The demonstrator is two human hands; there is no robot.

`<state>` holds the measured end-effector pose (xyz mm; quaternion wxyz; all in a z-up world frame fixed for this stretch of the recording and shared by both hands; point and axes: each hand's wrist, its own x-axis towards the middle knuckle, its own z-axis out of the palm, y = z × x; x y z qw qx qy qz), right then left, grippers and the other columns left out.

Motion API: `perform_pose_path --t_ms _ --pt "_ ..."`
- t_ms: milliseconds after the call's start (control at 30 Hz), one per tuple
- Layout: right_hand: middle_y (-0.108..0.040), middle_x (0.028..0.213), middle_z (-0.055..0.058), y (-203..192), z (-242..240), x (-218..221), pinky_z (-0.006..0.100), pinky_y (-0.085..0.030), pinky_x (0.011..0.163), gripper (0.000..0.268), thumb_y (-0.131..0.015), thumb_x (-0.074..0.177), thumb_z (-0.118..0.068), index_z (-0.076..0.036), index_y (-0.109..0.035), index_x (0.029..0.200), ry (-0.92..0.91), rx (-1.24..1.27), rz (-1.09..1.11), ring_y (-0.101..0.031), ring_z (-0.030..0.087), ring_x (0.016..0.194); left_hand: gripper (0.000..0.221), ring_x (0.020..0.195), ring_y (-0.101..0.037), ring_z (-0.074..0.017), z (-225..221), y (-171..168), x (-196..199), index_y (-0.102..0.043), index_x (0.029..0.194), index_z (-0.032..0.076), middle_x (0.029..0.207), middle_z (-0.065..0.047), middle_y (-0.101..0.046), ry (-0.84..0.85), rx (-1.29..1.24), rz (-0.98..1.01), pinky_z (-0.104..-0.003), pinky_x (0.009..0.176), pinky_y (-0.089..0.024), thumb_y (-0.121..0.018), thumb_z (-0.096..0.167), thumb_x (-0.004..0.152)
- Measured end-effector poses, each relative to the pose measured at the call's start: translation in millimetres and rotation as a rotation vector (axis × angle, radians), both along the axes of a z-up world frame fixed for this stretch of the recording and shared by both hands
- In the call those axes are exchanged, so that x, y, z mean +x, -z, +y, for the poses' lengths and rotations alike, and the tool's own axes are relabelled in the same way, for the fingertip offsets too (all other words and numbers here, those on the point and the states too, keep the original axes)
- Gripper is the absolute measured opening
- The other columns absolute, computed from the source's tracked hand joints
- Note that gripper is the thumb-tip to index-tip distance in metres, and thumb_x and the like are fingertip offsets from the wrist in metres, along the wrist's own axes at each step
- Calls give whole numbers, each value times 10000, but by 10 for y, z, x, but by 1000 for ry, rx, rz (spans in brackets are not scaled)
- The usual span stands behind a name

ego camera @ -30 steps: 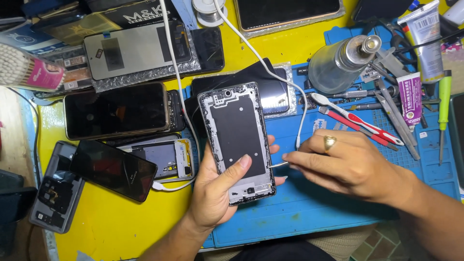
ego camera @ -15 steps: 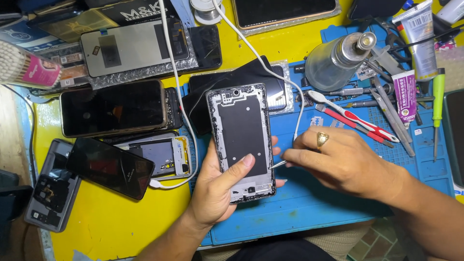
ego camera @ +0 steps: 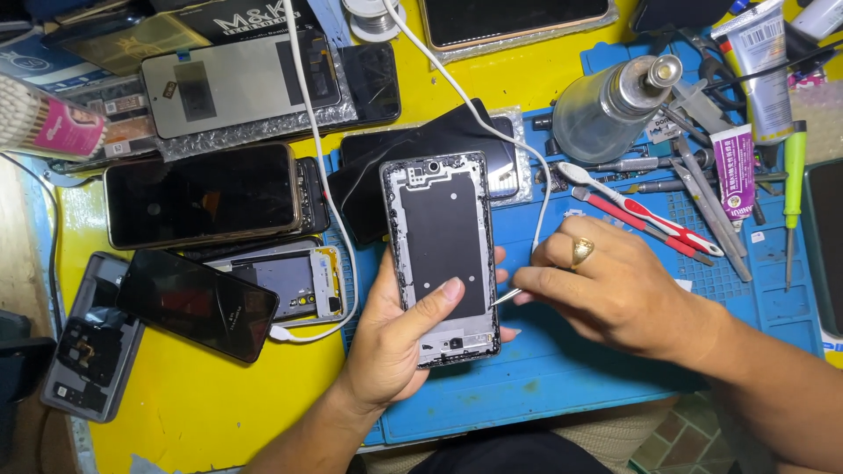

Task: Removing a broken screen from a mobile phone using a prying tool and inspecting the frame

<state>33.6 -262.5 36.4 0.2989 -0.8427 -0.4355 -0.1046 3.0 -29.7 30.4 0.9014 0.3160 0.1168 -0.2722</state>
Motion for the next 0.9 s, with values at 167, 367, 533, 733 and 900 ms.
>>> perform_pose_path --t_ms 167,367,533,733,900 --pt "-557 729 80 143 -65 -78 389 -433 504 266 -623 994 -67 -17 -623 1255 -51 0 172 -528 253 574 598 1191 -630 -499 15 0 5 -330 1500 115 1402 -378 -563 -6 -13 -35 -663 805 -628 -589 7 971" --pt "-597 804 52 22 -52 -56 354 -432 530 111 -676 970 -154 -67 -622 1014 -73 42 318 -552 238 599 601 1202 -630 -453 14 -15 5 -334 1494 94 1371 -356 -584 10 2 -29 -654 790 -632 -601 16 961" --pt "-546 750 87 32 6 -40 354 -423 597 102 -581 1002 -97 -11 -633 1024 -77 134 334 -497 262 610 606 1190 -636 -454 20 -9 7 -333 1500 100 1383 -360 -576 21 4 -30 -637 794 -638 -596 8 962" --pt "-738 806 41 66 -257 -117 251 -542 581 161 -562 993 -96 -30 -705 1029 198 242 473 -677 122 579 629 1209 -609 -435 29 1 9 -322 1516 92 1376 -359 -560 45 5 -60 -651 774 -638 -612 23 962" --pt "-699 769 83 15 -371 -99 241 -545 671 156 -551 1051 -85 -2 -683 1052 494 322 492 -667 120 634 659 1238 -596 -443 55 -21 3 -296 1535 114 1425 -396 -523 47 -21 -58 -667 787 -629 -609 7 965"
